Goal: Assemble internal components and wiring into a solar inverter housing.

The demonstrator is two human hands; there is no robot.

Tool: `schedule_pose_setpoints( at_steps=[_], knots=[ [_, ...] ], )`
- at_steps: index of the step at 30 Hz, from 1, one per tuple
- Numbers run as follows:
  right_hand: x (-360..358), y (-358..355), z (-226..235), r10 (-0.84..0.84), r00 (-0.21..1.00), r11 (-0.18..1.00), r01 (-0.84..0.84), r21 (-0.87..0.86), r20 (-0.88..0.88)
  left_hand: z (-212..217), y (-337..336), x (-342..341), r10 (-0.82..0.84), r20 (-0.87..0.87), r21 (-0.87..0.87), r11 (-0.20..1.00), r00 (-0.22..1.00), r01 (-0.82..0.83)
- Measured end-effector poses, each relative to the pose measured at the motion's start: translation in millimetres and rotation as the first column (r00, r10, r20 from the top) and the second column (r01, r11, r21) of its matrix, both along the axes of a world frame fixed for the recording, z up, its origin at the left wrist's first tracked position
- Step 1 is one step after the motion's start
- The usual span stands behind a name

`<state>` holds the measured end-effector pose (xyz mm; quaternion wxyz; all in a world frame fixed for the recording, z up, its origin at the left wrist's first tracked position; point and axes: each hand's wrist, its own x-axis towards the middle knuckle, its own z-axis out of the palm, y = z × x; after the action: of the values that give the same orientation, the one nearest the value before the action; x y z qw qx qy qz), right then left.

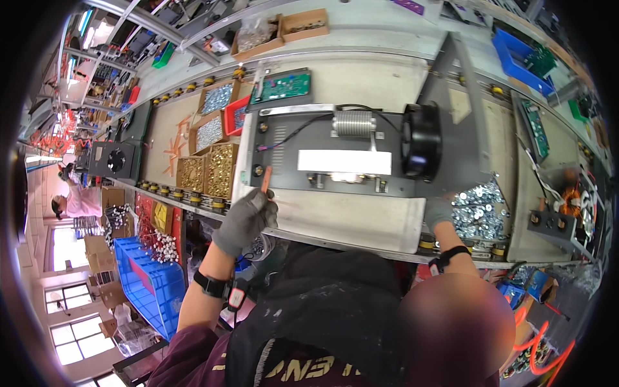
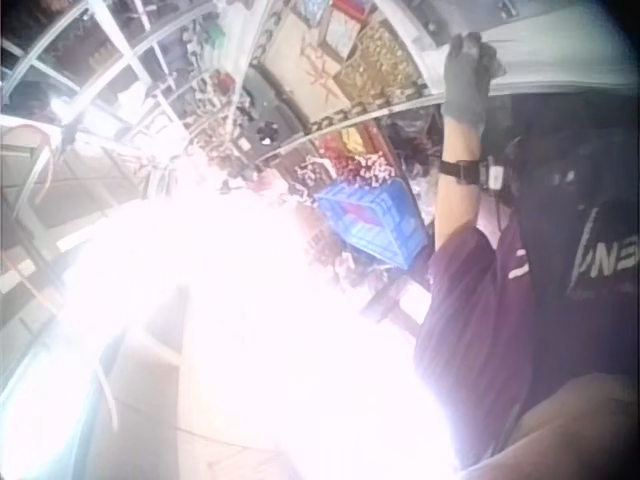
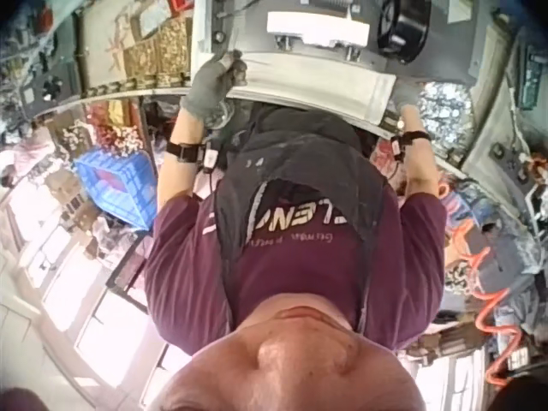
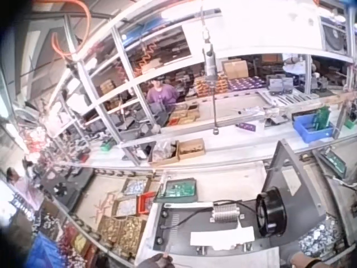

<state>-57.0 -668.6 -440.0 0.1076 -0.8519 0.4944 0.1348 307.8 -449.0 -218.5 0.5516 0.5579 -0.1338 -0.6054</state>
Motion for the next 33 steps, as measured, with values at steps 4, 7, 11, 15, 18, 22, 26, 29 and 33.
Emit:
schedule_pose_setpoints(
  at_steps=[4, 7, 11, 15, 18, 22, 26, 29, 33],
  knots=[
    [-11, 4, 4, -0.049, 0.976, 0.983, 0.084, -0.161, 0.211, -16, -26, 86, -0.027, 0.497, 0.052, 0.999, 0.867, 0.001],
    [-13, 29, 25, -0.475, 0.684, 0.865, 0.478, 0.151, 0.554, -43, -64, 154, -0.08, 0.635, 0.077, 0.996, 0.768, 0.04],
    [15, 122, 87, -0.74, -0.133, 0.543, 0.461, 0.702, 0.66, -87, -121, 218, -0.289, 0.77, 0.151, 0.949, 0.569, 0.278],
    [111, 203, 138, -0.823, -0.342, 0.37, 0.285, 0.884, 0.454, -113, -153, 250, -0.37, 0.913, 0.407, 0.784, -0.173, 0.468],
    [196, 220, 160, -0.895, -0.177, 0.383, 0.165, 0.909, 0.409, -116, -160, 261, -0.307, 0.938, 0.341, 0.741, -0.159, 0.579],
    [297, 170, 141, -0.611, 0.331, 0.772, 0.047, 0.634, 0.719, -108, -161, 272, -0.407, 0.912, 0.297, 0.743, 0.053, 0.6],
    [394, 110, 95, -0.609, 0.123, 0.787, -0.027, 0.616, 0.784, -100, -159, 272, -0.313, 0.943, 0.304, 0.67, -0.113, 0.677],
    [437, 81, 73, -0.74, -0.005, 0.672, 0.049, 0.739, 0.673, -96, -163, 271, -0.332, 0.938, 0.309, 0.677, -0.098, 0.668],
    [462, 58, 49, -0.818, -0.056, 0.553, 0.198, 0.809, 0.573, -95, -171, 271, -0.344, 0.938, 0.266, 0.635, -0.044, 0.725]
  ],
)
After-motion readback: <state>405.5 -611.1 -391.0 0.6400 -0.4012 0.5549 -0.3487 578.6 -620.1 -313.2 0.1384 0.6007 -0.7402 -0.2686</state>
